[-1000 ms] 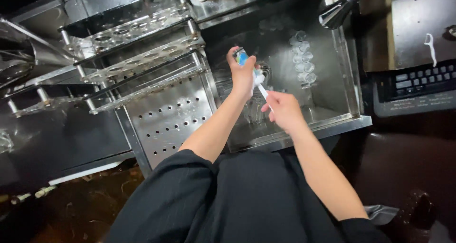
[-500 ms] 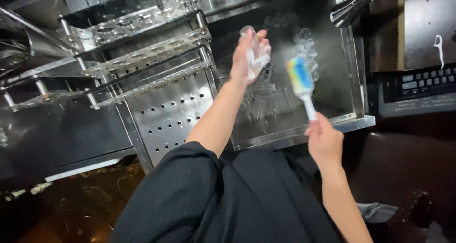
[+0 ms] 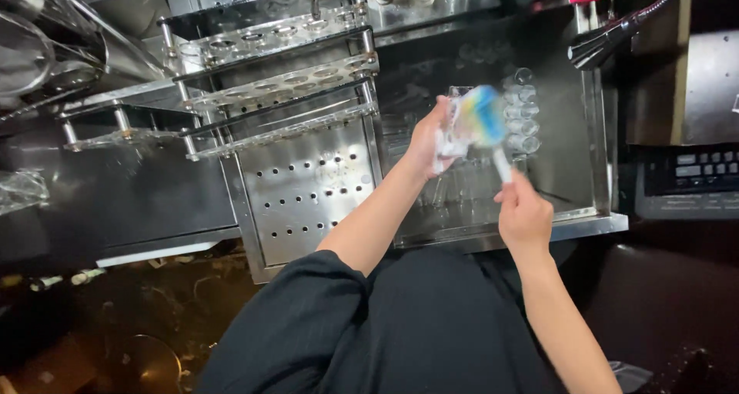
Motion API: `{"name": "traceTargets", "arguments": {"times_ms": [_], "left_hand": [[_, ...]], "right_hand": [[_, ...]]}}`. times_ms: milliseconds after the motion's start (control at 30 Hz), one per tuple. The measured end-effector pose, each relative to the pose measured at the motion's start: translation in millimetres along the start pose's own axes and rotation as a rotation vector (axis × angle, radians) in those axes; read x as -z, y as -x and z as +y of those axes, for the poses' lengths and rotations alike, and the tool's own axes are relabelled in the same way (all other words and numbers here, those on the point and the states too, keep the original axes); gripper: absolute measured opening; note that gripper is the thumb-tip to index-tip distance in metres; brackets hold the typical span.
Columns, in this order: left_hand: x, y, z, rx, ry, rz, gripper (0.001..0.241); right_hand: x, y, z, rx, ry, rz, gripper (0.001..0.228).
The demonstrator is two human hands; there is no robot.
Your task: Washing small shot glasses in a bar sink using a colorful cleaning brush
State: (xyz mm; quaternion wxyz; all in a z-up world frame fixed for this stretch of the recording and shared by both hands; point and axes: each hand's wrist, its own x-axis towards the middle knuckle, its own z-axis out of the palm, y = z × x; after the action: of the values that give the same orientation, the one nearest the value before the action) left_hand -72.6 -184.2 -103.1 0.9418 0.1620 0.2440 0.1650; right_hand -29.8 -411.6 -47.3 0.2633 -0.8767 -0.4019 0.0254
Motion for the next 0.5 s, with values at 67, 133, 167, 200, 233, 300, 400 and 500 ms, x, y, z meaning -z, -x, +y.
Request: {"name": "traceTargets", "arguments": {"times_ms": [67,133,167,200,233,300,400,500], "left_hand": [[10.2,-11.4,-11.0,0.041,0.049,0.006,0.064],[13.4,-3.3,-16.7,0.046,0.05,0.051,0.051],[15.3,1.9,-20.3,0.056,0.048,0.095,0.04],[12.8,-2.4,-18.2,0.058,0.048,0.097,0.04],[9.9,-6.9,-16.1,0.07,0.044,0.108,0.042],[10.8,-15.4,-14.2,0.07,0.039,0.114,0.044],[8.7,-4.0,-10.1,0.078,0.012,0.163,0.047],[-22.9,3.7,6.1,0.09,0.019,0.206,0.054]], "right_hand": [[-4.4,-4.5,10.7,-0.035,-0.003,0.096,0.024],[-8.4,-1.4,4.6,0.034,0.07,0.065,0.025],[-10.3,1.7,1.4,0.098,0.144,0.037,0.026],[-4.8,-3.6,-2.4,0.096,0.144,0.035,0.026],[0.9,-9.0,-6.0,-0.002,0.051,0.023,0.027],[1.3,-16.3,4.0,-0.089,-0.044,0.017,0.029],[-9.2,-7.0,27.1,-0.029,0.001,-0.037,0.032],[1.3,-15.0,31.8,-0.065,0.11,-0.116,0.031]]}}
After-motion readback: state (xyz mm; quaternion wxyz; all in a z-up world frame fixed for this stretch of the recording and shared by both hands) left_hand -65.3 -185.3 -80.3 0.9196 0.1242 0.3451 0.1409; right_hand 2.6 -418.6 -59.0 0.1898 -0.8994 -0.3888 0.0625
